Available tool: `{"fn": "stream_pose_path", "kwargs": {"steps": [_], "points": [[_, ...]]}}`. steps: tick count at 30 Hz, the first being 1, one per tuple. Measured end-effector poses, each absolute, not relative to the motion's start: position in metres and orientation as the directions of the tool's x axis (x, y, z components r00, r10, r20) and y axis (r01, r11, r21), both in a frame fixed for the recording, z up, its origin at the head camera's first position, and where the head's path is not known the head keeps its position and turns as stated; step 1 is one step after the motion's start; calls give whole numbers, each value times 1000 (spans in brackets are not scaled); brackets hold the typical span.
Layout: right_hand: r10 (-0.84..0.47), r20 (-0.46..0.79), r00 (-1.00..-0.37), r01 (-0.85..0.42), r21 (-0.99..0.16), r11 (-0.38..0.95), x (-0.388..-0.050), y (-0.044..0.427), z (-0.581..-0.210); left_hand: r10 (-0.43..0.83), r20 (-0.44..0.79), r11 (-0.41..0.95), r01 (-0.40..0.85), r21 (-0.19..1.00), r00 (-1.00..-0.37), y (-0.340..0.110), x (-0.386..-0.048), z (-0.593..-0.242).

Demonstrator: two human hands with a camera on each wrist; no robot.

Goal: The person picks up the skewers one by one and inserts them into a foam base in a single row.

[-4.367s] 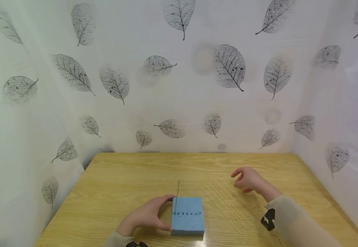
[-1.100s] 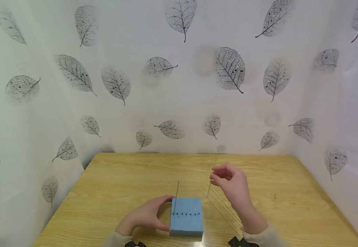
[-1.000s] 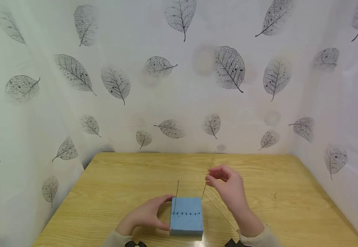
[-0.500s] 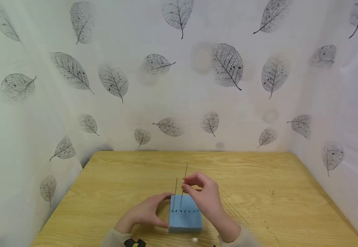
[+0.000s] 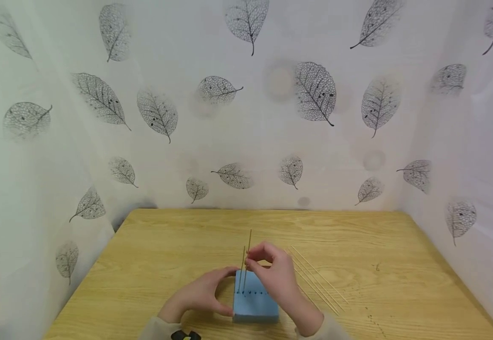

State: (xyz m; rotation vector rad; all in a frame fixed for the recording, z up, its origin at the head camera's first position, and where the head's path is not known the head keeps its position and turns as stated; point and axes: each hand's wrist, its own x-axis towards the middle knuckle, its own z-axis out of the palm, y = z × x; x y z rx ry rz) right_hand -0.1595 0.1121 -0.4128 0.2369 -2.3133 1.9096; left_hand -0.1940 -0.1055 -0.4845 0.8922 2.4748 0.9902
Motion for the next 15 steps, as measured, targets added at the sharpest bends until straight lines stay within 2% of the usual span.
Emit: {"fn": "stream_pose_path", "kwargs": {"steps": [15], "points": [[-88, 215, -973, -231, -936, 264, -161, 113, -424, 663, -79, 556, 420, 717, -744, -106, -195, -485]]}}
